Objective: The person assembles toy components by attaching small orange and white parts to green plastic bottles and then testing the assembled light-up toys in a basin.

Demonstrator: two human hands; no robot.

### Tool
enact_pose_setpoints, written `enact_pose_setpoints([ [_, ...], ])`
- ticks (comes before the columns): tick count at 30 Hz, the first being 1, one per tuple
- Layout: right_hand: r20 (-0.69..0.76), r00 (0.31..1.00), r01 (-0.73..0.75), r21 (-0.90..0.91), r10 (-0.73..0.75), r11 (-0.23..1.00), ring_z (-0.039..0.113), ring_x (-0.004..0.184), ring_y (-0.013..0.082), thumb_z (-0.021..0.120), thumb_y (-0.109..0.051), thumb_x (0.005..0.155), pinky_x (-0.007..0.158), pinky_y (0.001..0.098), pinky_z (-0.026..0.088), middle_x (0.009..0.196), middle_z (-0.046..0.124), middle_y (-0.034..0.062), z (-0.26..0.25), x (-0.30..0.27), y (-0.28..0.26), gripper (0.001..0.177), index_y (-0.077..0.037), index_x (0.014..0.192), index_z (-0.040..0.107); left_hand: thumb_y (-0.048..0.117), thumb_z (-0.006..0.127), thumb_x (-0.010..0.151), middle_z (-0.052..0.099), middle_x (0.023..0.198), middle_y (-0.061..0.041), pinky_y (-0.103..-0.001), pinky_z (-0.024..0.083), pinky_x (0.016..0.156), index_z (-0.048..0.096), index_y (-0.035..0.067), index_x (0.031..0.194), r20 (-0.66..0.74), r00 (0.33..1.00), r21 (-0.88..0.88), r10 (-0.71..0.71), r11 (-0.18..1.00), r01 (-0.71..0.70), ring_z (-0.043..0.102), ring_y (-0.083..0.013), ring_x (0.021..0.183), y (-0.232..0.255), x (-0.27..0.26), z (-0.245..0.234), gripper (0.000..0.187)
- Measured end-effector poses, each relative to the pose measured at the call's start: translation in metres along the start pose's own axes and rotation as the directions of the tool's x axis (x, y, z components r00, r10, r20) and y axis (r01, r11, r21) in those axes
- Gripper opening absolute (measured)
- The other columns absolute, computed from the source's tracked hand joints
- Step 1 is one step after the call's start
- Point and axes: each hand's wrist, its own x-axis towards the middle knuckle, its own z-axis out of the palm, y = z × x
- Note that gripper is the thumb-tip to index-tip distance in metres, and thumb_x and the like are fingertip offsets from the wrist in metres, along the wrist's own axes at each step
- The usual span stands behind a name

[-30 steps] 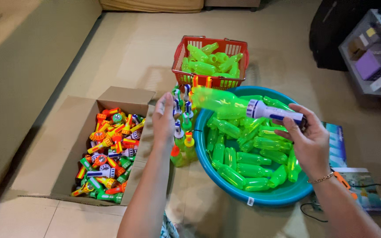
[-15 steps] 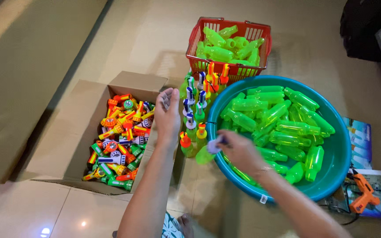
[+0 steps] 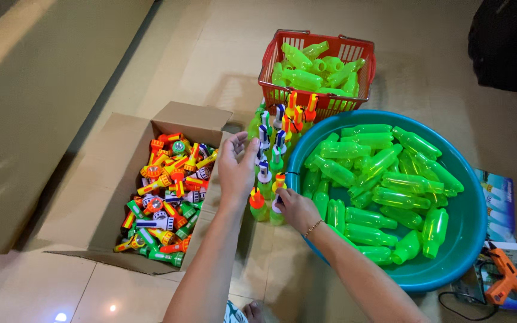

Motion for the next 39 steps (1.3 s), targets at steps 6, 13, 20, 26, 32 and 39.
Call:
enact_pose_setpoints([
  [6, 0.039, 0.999, -0.031, -0.029, 0.032, 0.999, 0.07, 0.086, 0.0362, 0.069, -0.028, 0.092, 0.07, 0.0476, 0.057, 0.101, 0.069, 0.0104, -0.002, 0.003, -0.009, 0.03, -0.013, 0.116, 0.058, 0.026, 0.074, 0.093, 0.069, 0.117, -0.01, -0.033, 0.05, 0.1, 0.064, -0.001, 0.121, 0.005, 0.999, 0.01, -0.041, 0.999, 0.041, 0.064, -0.0187, 0.113, 0.006, -0.001, -0.004, 0.041],
  [13, 0.076, 0.995, -0.056, -0.038, 0.059, 0.998, 0.069, 0.091, 0.0376, 0.072, -0.032, 0.088, 0.075, 0.0484, 0.057, 0.108, 0.067, 0.0124, -0.01, 0.0, -0.016, 0.051, -0.013, 0.131, 0.051, 0.027, 0.075, 0.092, 0.069, 0.117, -0.012, -0.035, 0.05, 0.102, 0.065, -0.001, 0.121, 0.012, 1.0, 0.049, 0.001, 0.999, -0.002, 0.064, -0.021, 0.114, -0.005, 0.002, -0.001, 0.042],
  [20, 0.105, 0.992, -0.065, -0.048, 0.069, 0.997, 0.067, 0.096, 0.0377, 0.075, -0.033, 0.086, 0.078, 0.0486, 0.056, 0.112, 0.066, 0.0126, -0.02, 0.001, -0.024, 0.058, -0.014, 0.135, 0.05, 0.03, 0.076, 0.091, 0.069, 0.119, -0.012, -0.037, 0.049, 0.103, 0.065, 0.0, 0.122, 0.012, 1.0, 0.054, -0.024, 0.998, 0.024, 0.063, -0.0229, 0.116, -0.004, 0.001, 0.001, 0.044],
  [26, 0.135, 0.984, -0.111, -0.046, 0.116, 0.993, 0.067, 0.1, 0.0361, 0.074, -0.032, 0.086, 0.079, 0.0482, 0.055, 0.116, 0.066, 0.011, -0.026, 0.003, -0.025, 0.059, -0.016, 0.138, 0.049, 0.032, 0.075, 0.091, 0.07, 0.119, -0.012, -0.037, 0.049, 0.102, 0.066, 0.001, 0.122, 0.012, 1.0, 0.096, -0.021, 0.995, 0.02, 0.064, -0.0229, 0.116, -0.005, 0.002, 0.002, 0.044],
  [32, 0.099, 0.991, -0.077, -0.09, 0.086, 0.993, 0.067, 0.102, 0.0339, 0.075, -0.038, 0.085, 0.078, 0.0473, 0.056, 0.118, 0.065, 0.0091, -0.034, 0.001, -0.027, 0.064, -0.018, 0.139, 0.049, 0.032, 0.075, 0.091, 0.07, 0.119, -0.013, -0.037, 0.049, 0.101, 0.066, 0.001, 0.122, -0.007, 0.999, 0.084, -0.034, 0.996, 0.035, 0.064, -0.023, 0.115, -0.007, 0.003, 0.004, 0.045],
  [39, -0.022, 0.998, -0.058, -0.144, 0.055, 0.988, 0.066, 0.106, 0.0294, 0.078, -0.047, 0.08, 0.079, 0.044, 0.056, 0.116, 0.067, 0.0084, -0.063, -0.001, -0.036, 0.067, -0.016, 0.134, 0.055, 0.033, 0.074, 0.09, 0.069, 0.12, -0.013, -0.038, 0.049, 0.1, 0.066, 0.002, 0.123, 0.004, 0.998, 0.105, -0.057, 0.993, 0.056, 0.062, -0.024, 0.117, -0.004, 0.003, 0.007, 0.046],
])
